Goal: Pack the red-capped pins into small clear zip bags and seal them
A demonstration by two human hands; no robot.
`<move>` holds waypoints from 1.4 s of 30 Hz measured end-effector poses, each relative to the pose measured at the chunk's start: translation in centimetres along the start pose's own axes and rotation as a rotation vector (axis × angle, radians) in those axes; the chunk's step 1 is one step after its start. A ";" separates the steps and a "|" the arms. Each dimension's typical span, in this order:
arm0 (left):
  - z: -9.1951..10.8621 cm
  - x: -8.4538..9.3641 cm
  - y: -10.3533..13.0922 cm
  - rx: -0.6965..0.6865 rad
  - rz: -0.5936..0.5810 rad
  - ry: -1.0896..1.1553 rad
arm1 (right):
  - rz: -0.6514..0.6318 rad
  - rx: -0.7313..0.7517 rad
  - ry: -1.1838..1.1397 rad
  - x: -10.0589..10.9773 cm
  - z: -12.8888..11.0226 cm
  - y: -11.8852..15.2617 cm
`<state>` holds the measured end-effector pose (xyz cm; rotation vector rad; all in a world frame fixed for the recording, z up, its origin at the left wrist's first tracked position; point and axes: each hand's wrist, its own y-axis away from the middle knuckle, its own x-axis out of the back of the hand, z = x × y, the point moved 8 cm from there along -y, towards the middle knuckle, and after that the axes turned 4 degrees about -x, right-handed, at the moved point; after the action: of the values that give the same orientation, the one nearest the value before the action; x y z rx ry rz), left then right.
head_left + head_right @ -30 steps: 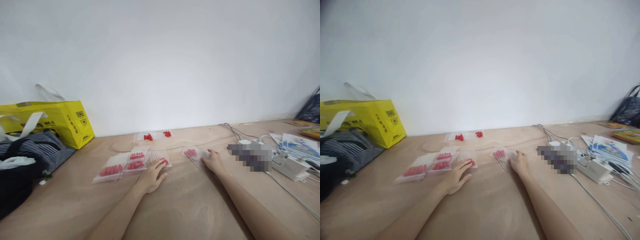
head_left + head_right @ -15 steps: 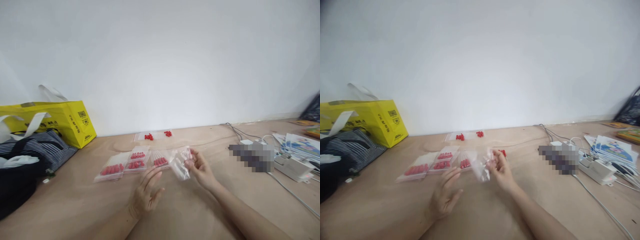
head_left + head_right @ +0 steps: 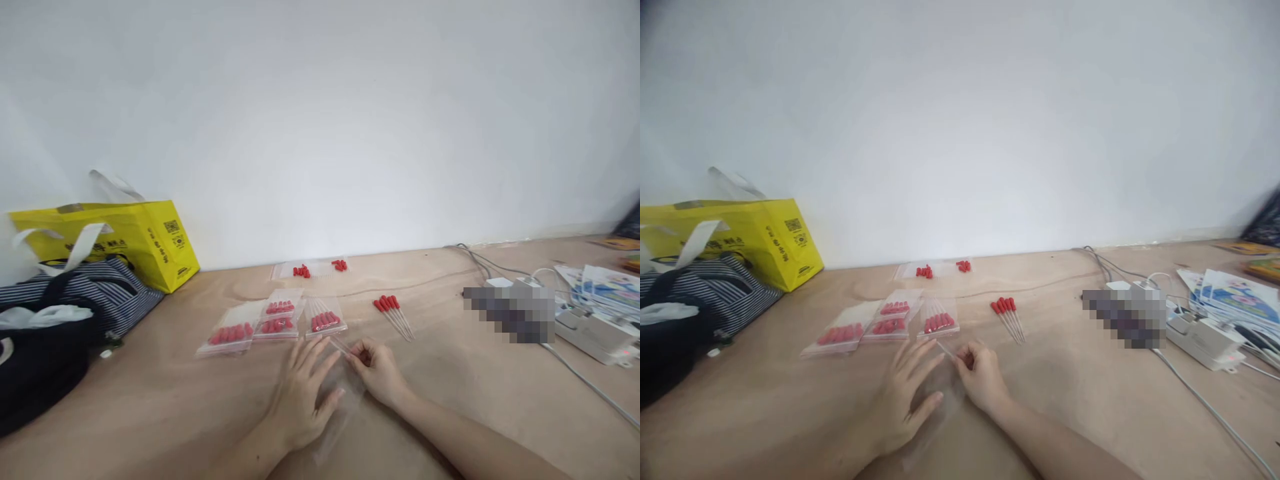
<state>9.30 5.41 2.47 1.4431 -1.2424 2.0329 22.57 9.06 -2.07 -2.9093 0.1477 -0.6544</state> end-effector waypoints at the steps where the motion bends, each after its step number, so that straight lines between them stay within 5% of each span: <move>1: -0.5 -0.9 -0.1 0.054 -0.077 0.034 | 0.018 0.037 0.067 0.3 -0.5 0.1; 5: -1.3 -3.0 0.1 0.119 -0.282 0.151 | 0.035 0.117 0.210 0.7 -1.4 0.4; 13: -1.4 -2.6 -0.2 0.083 -0.322 0.230 | -0.006 -0.038 0.350 0.8 -0.2 0.1; 18: -1.6 -2.7 0.0 0.064 -0.320 0.240 | -0.034 -0.094 0.171 0.6 0.4 0.0; 25: -2.1 -1.7 -0.5 0.027 -0.310 0.265 | -0.259 -0.221 -0.129 -1.2 1.7 0.3; 32: -1.6 -2.7 0.6 0.326 -0.237 0.261 | -0.223 -0.082 0.049 -0.6 -0.2 0.5; 42: -3.0 -2.2 0.1 0.234 -0.229 0.378 | -0.526 0.138 -0.048 -1.1 -2.8 2.1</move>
<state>8.41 8.17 0.22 1.1554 -0.6750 2.2089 20.22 6.78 -0.46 -2.8265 -0.6611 -0.6283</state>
